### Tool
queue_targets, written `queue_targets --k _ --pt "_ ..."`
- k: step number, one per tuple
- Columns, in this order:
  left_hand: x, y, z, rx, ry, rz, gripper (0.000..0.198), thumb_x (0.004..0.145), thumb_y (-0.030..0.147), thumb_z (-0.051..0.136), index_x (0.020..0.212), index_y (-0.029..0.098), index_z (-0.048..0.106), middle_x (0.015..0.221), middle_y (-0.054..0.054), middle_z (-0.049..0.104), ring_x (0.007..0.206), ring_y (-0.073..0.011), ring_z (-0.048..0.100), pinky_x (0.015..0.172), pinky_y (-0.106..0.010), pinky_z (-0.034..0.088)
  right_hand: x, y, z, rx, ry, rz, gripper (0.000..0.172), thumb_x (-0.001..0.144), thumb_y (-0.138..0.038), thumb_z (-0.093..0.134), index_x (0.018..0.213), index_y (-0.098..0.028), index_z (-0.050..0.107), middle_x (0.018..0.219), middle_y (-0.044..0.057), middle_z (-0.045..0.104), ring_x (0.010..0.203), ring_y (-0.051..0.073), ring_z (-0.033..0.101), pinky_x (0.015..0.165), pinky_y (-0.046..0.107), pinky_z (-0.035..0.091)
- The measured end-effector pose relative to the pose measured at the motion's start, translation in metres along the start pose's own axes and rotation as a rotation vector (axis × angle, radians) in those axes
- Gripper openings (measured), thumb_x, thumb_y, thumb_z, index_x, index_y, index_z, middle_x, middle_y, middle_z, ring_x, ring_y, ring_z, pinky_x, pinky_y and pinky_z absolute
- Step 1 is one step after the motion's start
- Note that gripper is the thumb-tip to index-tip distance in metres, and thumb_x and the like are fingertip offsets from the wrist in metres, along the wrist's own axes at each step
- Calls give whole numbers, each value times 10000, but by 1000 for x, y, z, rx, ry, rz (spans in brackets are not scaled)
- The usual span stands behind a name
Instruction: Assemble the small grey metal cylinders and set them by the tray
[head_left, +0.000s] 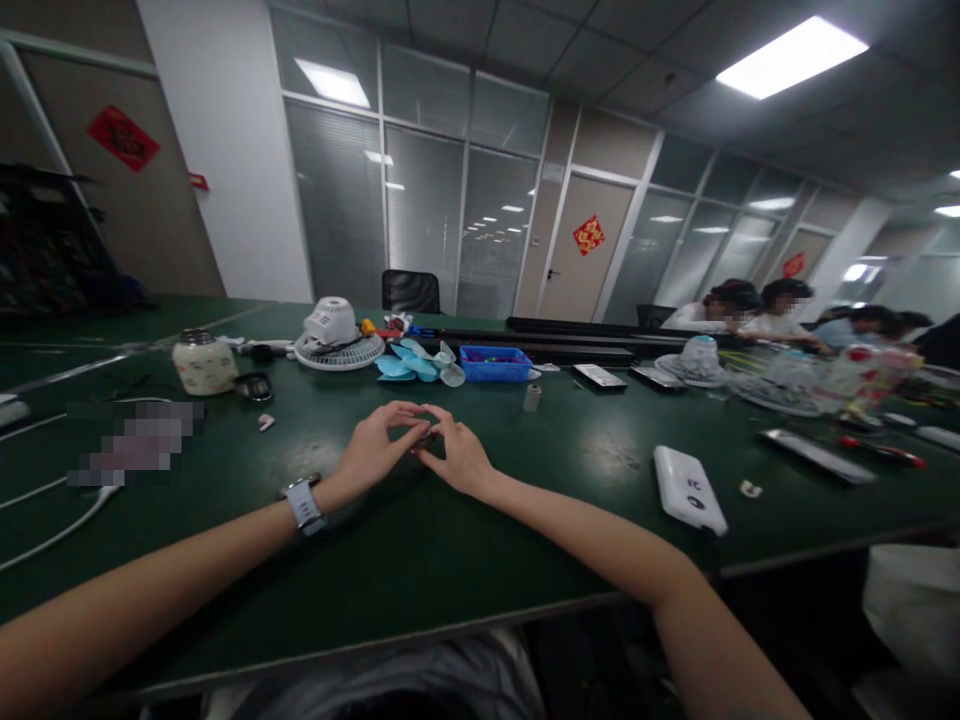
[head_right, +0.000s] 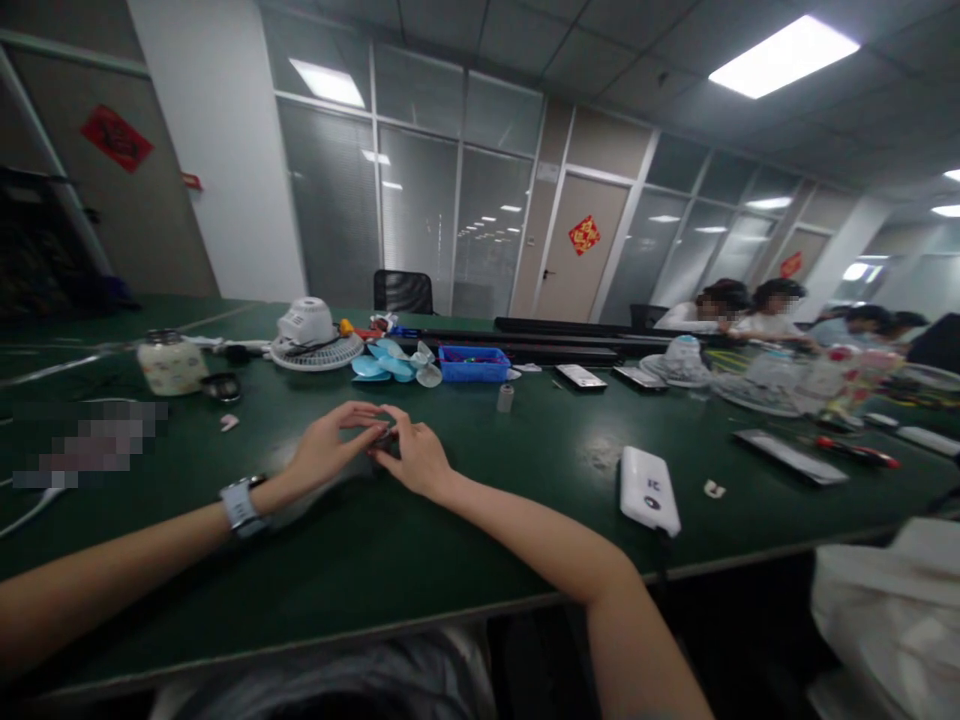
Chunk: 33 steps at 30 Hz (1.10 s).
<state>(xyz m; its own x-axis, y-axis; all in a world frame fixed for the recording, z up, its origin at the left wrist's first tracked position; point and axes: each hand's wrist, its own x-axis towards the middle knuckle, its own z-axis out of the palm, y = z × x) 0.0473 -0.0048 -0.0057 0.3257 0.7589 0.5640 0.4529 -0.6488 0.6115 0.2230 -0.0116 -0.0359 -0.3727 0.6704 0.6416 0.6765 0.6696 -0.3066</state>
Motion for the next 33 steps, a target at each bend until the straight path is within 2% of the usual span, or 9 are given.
queue_targets --k 5,10,15,21,26,29,33 --pt "4 7 -7 3 46 -26 338 784 455 623 981 186 573 869 -47 730 845 -206 688 799 -341 508 0 -2 -2 12 -51 13 737 822 -368 636 1417 -192 238 969 55 649 873 198 632 806 351 480" --pt "-6 -4 -29 82 113 -56 374 765 488 643 956 173 582 929 -70 729 871 -213 689 795 -332 501 0 -3 -3 6 -33 36 709 830 -413 614 1405 -204 255 952 41 646 817 184 629 783 332 478" --pt "-18 -29 -36 26 -63 -157 461 729 502 671 1037 177 563 881 -65 743 864 -227 699 774 -352 515 0 -5 -5 -37 -45 54 661 836 -407 600 1382 -190 297 967 55 638 814 192 625 786 338 471" --pt "-22 -41 -31 -27 -242 -194 472 734 498 658 1077 205 521 895 -44 758 891 -232 704 815 -381 517 0 -6 -8 -86 -58 40 569 838 -380 583 1323 -182 362 971 55 633 824 185 616 785 318 452" --pt "-22 -46 -28 -52 -263 -213 475 719 526 660 1059 228 517 910 -31 759 918 -234 701 844 -383 518 0 -9 -9 -122 -76 -11 413 850 -375 568 1207 -190 474 1062 66 633 889 186 614 812 312 430" --pt "-23 -48 -28 -25 -262 -192 475 722 527 658 1063 226 524 933 -40 756 933 -237 695 864 -390 509 0 -7 -10 -142 -87 -16 375 859 -381 555 1181 -200 491 1069 54 638 889 181 614 802 300 430" --pt "-25 -52 -28 6 -246 -178 479 719 542 654 1060 223 546 963 -49 751 961 -240 684 895 -397 492 -1 17 -20 -252 -72 86 366 864 -409 541 1174 -220 496 1061 43 642 847 184 625 776 296 444"
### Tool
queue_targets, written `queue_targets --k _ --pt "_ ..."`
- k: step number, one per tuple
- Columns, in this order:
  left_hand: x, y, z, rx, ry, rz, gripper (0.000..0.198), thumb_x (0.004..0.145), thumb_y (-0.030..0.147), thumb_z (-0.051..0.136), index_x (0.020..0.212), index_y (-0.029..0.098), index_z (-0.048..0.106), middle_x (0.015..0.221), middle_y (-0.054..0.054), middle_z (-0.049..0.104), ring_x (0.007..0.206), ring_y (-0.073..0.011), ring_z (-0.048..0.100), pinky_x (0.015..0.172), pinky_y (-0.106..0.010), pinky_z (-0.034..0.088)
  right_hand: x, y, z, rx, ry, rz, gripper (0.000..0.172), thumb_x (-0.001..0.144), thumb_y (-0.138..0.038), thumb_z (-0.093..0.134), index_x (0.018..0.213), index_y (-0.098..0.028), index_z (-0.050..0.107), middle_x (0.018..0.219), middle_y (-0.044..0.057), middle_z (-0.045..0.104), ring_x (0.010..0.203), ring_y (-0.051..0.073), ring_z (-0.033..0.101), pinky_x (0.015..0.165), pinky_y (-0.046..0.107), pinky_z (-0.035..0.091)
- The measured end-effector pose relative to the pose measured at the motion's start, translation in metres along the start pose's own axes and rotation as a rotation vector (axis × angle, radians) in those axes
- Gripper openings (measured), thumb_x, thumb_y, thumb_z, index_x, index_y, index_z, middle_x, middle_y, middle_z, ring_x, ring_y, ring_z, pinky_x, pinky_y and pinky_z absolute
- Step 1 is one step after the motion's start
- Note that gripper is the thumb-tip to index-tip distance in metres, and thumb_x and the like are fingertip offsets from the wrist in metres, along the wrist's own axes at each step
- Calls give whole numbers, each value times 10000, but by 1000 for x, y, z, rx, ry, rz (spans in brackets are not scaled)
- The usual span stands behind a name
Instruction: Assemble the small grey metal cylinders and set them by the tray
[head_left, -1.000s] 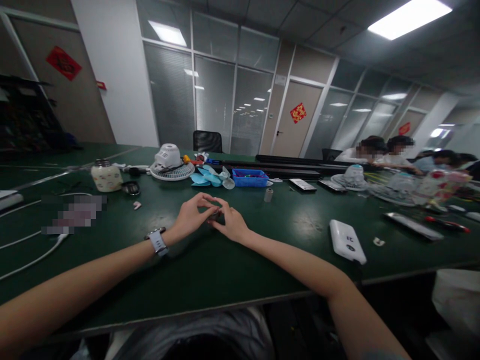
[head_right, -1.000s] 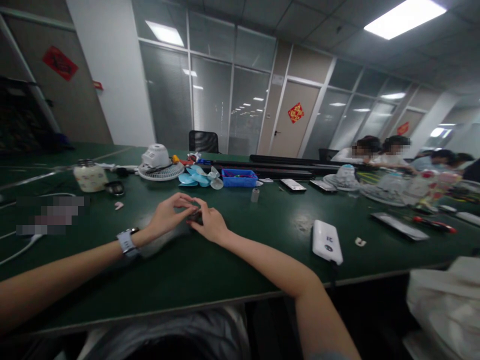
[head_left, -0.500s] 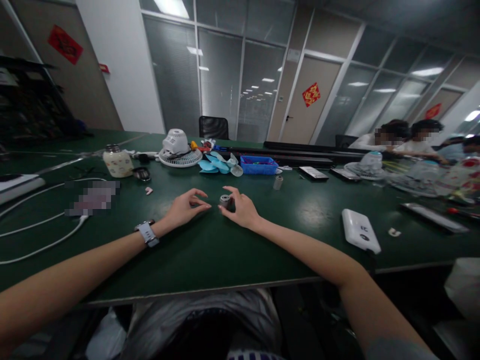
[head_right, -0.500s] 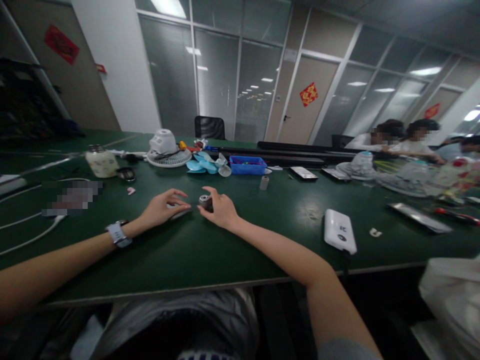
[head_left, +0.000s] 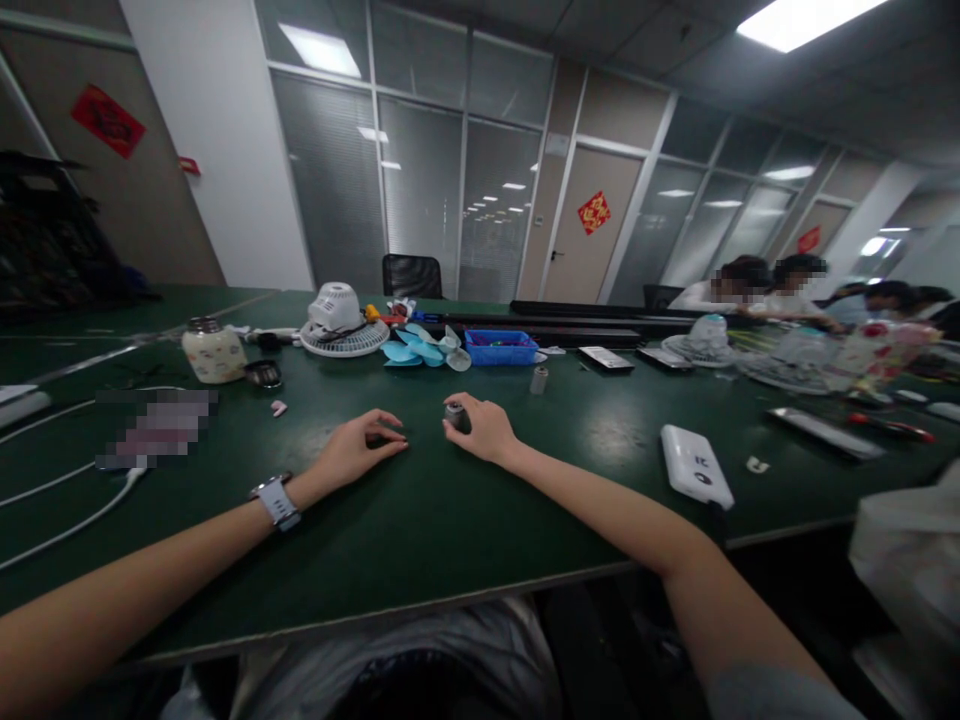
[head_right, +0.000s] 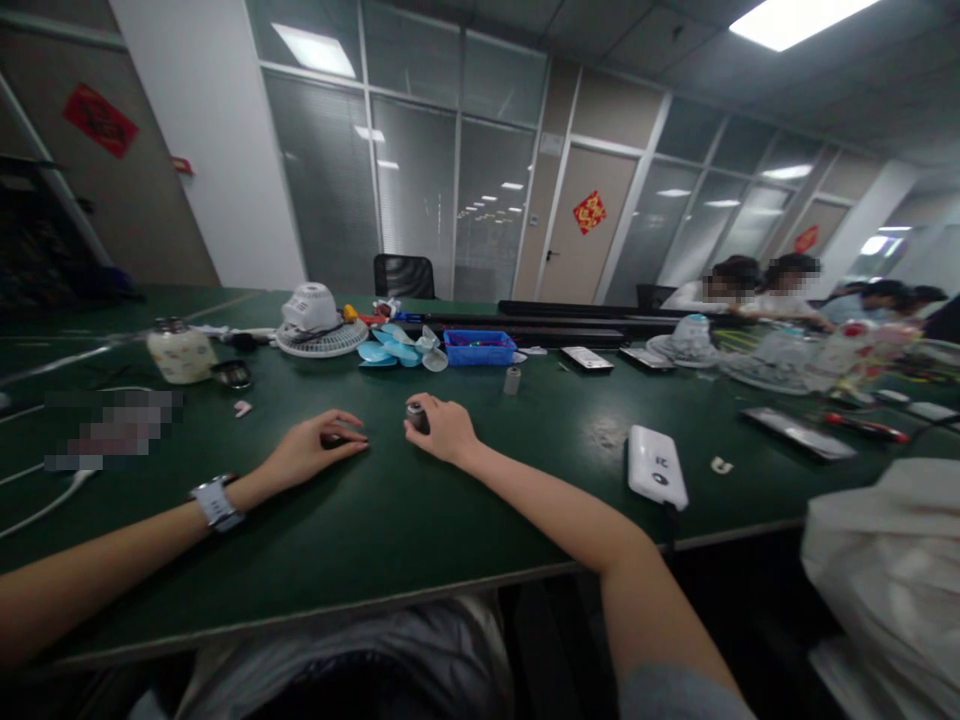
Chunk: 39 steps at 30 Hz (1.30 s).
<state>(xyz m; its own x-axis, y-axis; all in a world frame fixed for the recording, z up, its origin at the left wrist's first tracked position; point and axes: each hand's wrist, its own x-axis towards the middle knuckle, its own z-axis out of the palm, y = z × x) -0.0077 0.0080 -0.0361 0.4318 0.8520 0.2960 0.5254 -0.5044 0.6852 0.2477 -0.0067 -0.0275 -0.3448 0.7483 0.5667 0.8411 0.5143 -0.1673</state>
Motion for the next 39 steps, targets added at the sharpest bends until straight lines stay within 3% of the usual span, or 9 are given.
queue_targets --k 7,12,15,18,21,24,28,34,39 --pt "1 -3 -2 -15 -12 -21 496 706 546 658 1083 238 561 979 -35 749 996 -239 669 946 -412 454 10 85 -9 -233 49 416 380 926 -387 460 1273 -231 457 1162 83 601 904 217 639 745 301 476" --pt "0 1 -4 -54 -28 -43 518 691 553 664 1082 229 562 990 -52 745 993 -248 668 939 -418 458 16 112 -9 -325 50 521 446 938 -390 450 1356 -242 403 1182 97 592 925 240 637 762 329 488" --pt "0 2 -4 -70 -21 -57 538 670 559 681 1082 230 573 978 -55 746 980 -254 670 933 -425 460 17 105 -12 -364 74 514 539 932 -397 457 1430 -246 317 1334 126 487 934 246 631 734 327 496" --pt "1 0 -4 -120 3 -89 574 619 542 733 1076 230 581 971 -51 746 962 -250 674 897 -399 483 14 74 -12 -336 107 384 600 931 -456 433 1462 -233 265 1420 145 377 930 237 618 682 308 492" --pt "4 -3 -4 -255 130 -207 579 642 576 703 1074 206 590 980 -79 741 926 -248 680 813 -370 517 12 26 -3 -145 41 171 512 943 -508 378 1386 -254 409 1255 92 517 850 173 609 671 266 469" --pt "7 -6 -4 -373 325 -289 547 723 652 571 970 169 639 948 -108 735 908 -246 675 768 -344 520 14 -17 12 76 -121 27 487 908 -577 419 1270 -278 547 979 26 600 770 129 580 656 234 432" --pt "6 -7 -4 -298 336 -281 569 742 693 491 799 158 676 853 -91 721 859 -249 657 735 -326 495 21 -43 25 195 -242 -24 462 849 -622 493 1187 -335 624 833 -7 576 716 115 541 604 221 369" --pt "4 -4 -4 -212 282 -285 580 748 698 464 795 166 690 831 -75 721 836 -252 643 735 -327 467 21 -40 25 180 -228 -71 271 881 -490 548 1057 -346 694 832 -12 576 721 106 536 599 212 346" --pt "3 1 -7 -204 269 -281 569 744 696 454 788 181 691 838 -63 726 842 -250 650 723 -314 481 31 21 -13 18 17 216 293 926 -449 476 1063 -304 691 851 6 629 759 134 578 658 230 404"
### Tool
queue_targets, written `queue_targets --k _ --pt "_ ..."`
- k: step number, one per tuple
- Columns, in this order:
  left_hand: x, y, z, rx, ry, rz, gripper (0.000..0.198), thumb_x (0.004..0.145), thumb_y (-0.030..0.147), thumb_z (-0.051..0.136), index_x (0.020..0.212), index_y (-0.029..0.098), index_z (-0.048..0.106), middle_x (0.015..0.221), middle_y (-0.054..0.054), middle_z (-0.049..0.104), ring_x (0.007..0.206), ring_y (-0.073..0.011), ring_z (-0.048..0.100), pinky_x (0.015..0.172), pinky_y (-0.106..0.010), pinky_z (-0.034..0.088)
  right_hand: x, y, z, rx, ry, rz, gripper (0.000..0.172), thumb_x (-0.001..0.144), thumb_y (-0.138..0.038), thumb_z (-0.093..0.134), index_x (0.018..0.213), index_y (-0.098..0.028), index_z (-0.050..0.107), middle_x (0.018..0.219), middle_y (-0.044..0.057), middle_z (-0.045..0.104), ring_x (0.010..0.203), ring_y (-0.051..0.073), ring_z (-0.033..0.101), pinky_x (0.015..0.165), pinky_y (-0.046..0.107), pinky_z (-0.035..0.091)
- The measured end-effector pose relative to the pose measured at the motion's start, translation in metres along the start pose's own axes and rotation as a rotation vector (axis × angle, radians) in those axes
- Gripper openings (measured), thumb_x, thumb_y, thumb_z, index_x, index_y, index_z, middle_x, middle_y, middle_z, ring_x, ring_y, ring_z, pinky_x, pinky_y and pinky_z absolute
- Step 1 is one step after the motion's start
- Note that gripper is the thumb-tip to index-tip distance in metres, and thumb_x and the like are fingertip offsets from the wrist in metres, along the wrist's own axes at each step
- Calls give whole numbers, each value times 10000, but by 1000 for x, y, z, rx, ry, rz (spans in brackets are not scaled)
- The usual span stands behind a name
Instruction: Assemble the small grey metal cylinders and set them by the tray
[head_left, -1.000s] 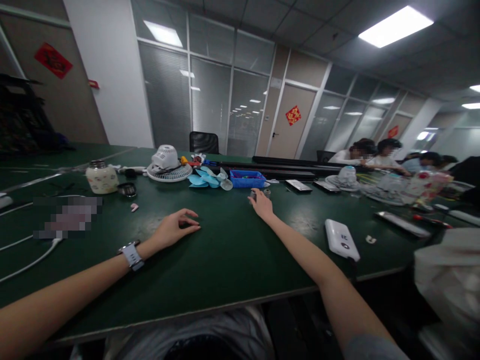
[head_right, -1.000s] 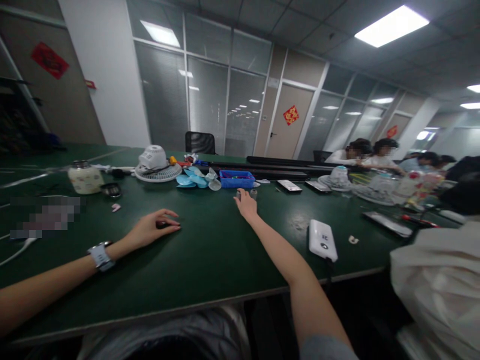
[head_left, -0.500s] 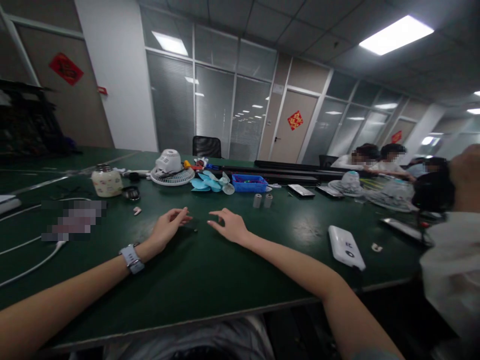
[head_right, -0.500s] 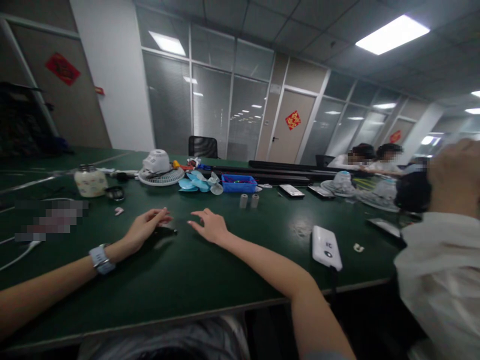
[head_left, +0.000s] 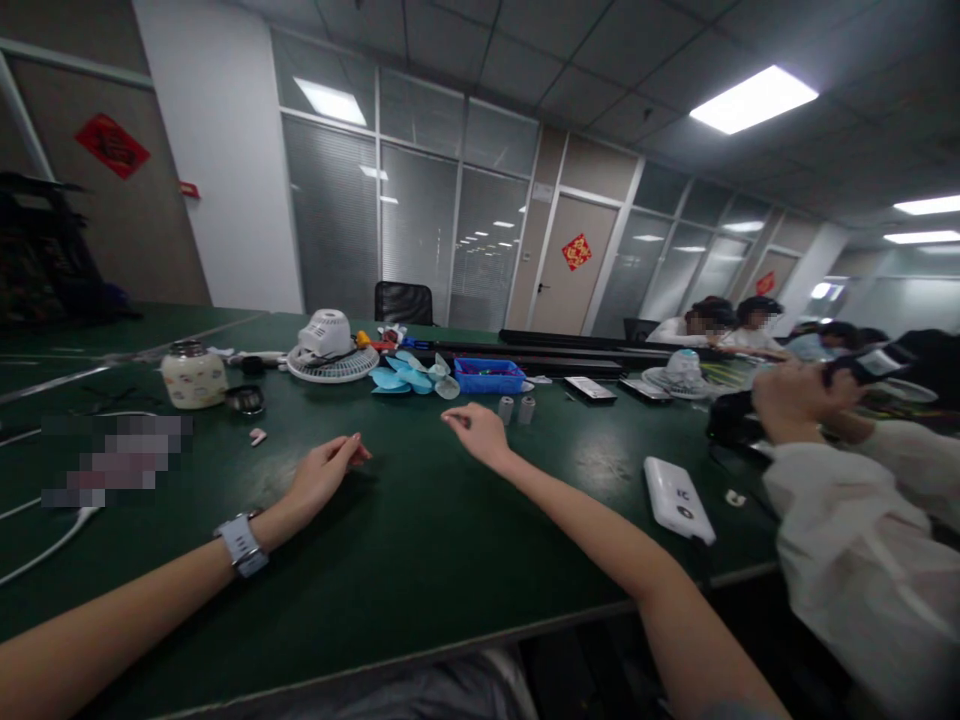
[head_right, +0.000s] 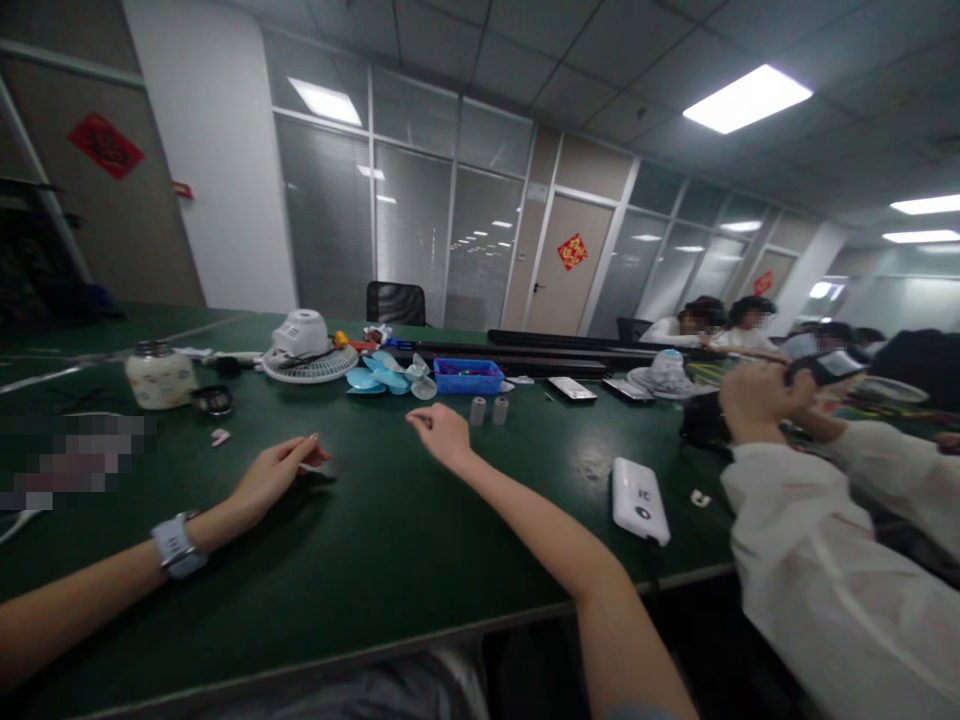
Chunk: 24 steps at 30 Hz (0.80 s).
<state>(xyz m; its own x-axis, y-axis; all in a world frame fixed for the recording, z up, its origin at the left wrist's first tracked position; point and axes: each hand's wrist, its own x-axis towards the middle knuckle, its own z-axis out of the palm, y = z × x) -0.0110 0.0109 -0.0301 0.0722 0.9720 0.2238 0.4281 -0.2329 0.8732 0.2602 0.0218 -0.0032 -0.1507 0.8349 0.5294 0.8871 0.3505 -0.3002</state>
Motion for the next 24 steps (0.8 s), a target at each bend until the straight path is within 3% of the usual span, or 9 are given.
queue_targets --k 3,8,15,19,24 --pt "0 1 0 18 -13 3 575 741 703 440 778 187 691 832 -62 724 852 -257 652 707 -316 486 18 50 -28 -160 156 218 306 936 -421 449 1065 -294 695 938 31 657 844 166 603 731 255 438" --pt "4 -5 0 13 -19 7 573 750 693 439 789 180 692 831 -70 716 854 -257 646 696 -314 482 30 102 -41 -241 96 379 275 912 -411 488 1044 -318 711 1043 28 686 957 193 620 801 277 461" --pt "2 -2 0 74 -29 22 577 769 692 408 791 189 690 828 -62 716 861 -254 647 744 -325 478 30 108 -28 -234 90 426 287 899 -453 487 1046 -344 708 1027 20 699 931 215 639 777 304 478" --pt "-2 7 0 102 -37 11 577 751 705 407 776 202 689 835 -52 725 846 -254 654 732 -321 489 23 109 -29 -261 73 371 317 920 -453 447 1060 -335 705 1017 46 678 925 214 628 798 311 462" --pt "0 4 -1 119 -76 15 600 768 711 377 831 201 686 875 -70 724 881 -272 656 762 -361 505 7 117 -26 -327 264 278 393 916 -456 449 1243 -286 589 1177 93 566 1047 219 561 897 344 409"
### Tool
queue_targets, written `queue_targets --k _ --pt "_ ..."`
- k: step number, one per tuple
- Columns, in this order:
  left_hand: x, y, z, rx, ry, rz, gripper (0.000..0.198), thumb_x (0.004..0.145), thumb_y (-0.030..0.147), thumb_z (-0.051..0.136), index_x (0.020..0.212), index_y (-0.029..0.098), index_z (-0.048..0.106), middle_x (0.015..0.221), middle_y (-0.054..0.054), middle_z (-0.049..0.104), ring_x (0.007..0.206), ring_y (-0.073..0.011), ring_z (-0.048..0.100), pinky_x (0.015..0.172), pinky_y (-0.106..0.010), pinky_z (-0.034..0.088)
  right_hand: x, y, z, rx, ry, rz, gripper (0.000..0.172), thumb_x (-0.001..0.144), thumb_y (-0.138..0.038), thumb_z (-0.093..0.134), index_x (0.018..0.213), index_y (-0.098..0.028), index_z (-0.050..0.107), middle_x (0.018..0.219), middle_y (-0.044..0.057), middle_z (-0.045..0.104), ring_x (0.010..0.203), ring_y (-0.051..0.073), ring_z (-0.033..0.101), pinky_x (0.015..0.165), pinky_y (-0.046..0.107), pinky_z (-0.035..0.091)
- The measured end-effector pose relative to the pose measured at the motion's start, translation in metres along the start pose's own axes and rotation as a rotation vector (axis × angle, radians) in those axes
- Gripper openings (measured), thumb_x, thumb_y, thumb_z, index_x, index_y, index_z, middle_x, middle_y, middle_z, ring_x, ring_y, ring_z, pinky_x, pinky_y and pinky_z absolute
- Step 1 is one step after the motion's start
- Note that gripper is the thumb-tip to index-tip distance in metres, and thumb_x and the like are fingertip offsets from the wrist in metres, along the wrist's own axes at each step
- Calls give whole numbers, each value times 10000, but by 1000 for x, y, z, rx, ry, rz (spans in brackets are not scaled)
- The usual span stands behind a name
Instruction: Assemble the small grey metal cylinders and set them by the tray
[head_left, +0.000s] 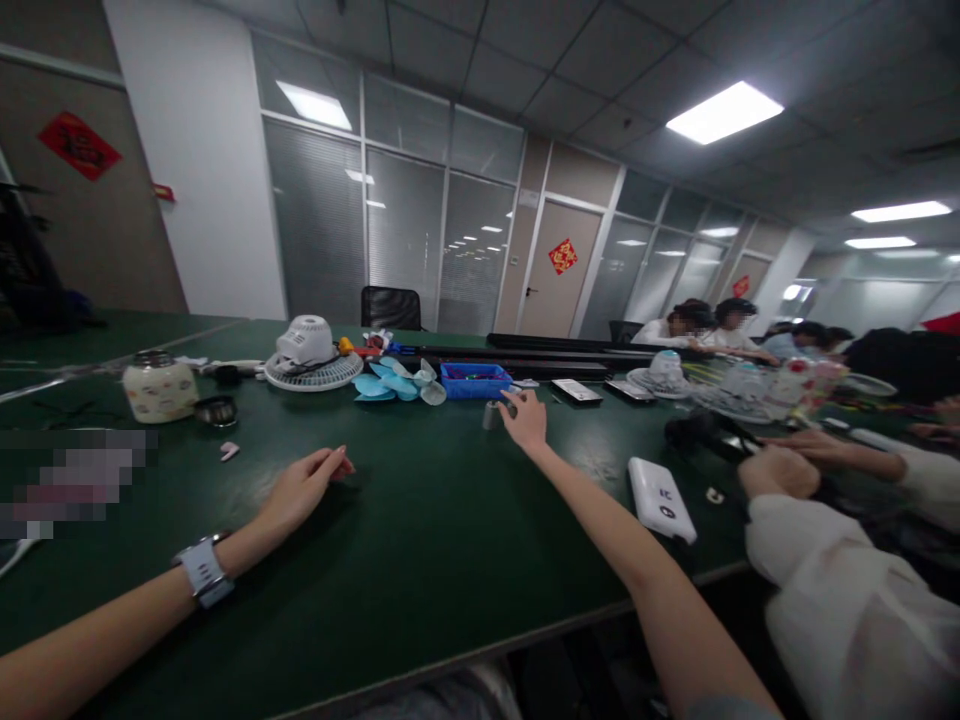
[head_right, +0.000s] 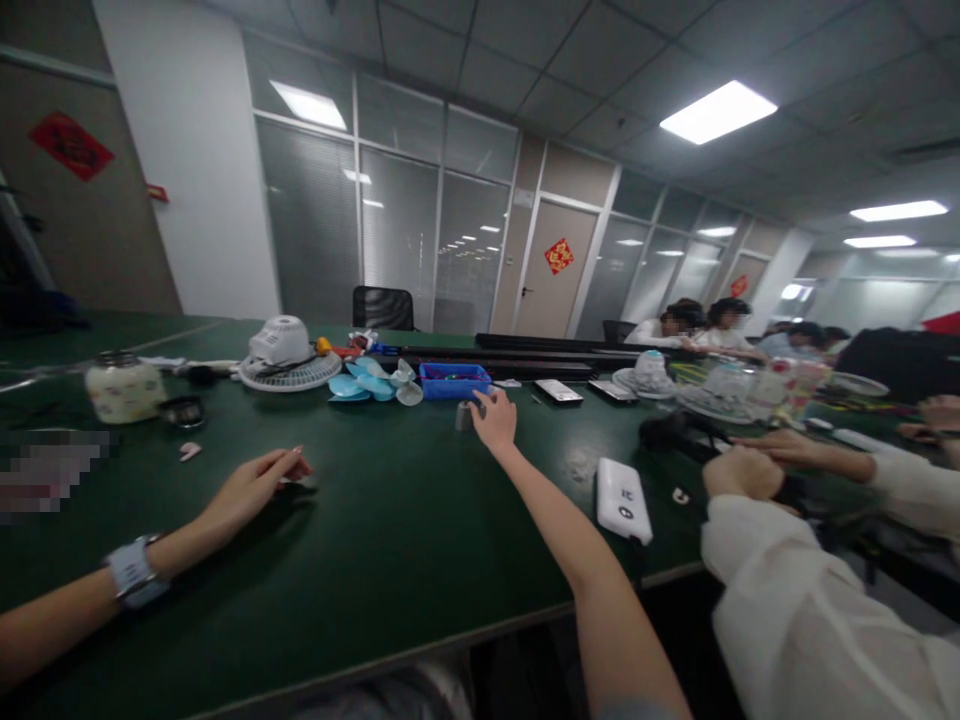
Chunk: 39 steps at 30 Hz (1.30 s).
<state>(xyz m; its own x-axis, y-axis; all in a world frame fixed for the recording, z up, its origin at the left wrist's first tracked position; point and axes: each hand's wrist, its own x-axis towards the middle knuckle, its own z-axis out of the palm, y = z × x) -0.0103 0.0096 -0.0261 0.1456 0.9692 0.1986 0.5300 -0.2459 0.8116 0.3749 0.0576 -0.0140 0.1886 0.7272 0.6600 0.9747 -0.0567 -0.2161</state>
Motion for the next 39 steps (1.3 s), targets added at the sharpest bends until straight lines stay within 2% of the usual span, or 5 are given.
queue_targets --k 4,10,20,30,39 --pt "8 -13 0 44 -7 -19 601 771 719 378 848 215 696 887 -90 727 901 -310 657 814 -453 506 -3 13 11 44 10 122 578 874 -467 510 1364 -172 424 1242 145 542 1147 245 517 950 373 383" --pt "20 -32 -1 51 -40 -26 529 791 694 394 852 261 693 954 -89 730 947 -319 659 826 -478 520 -1 22 24 157 -192 221 500 854 -337 569 1313 -201 423 1166 92 639 1055 206 613 908 321 437" --pt "14 -25 0 -12 -2 -36 495 733 687 496 995 279 595 980 -76 726 973 -323 658 844 -478 509 -38 10 -3 302 -150 319 398 799 -306 629 1174 -233 514 1060 45 685 974 194 652 880 319 478" --pt "-15 26 24 81 27 255 660 745 600 566 1297 272 416 1301 -99 582 1124 -319 584 687 -366 553 -96 -125 -33 769 -405 -261 482 752 -249 695 1208 -290 547 1051 -24 687 946 158 658 878 282 490" --pt "-11 29 32 157 103 322 481 739 636 543 1071 299 633 1102 -9 711 1052 -295 640 926 -396 492 -99 -143 -39 676 -376 -418 558 781 -336 690 1278 -235 457 1035 8 690 947 175 653 934 322 419"
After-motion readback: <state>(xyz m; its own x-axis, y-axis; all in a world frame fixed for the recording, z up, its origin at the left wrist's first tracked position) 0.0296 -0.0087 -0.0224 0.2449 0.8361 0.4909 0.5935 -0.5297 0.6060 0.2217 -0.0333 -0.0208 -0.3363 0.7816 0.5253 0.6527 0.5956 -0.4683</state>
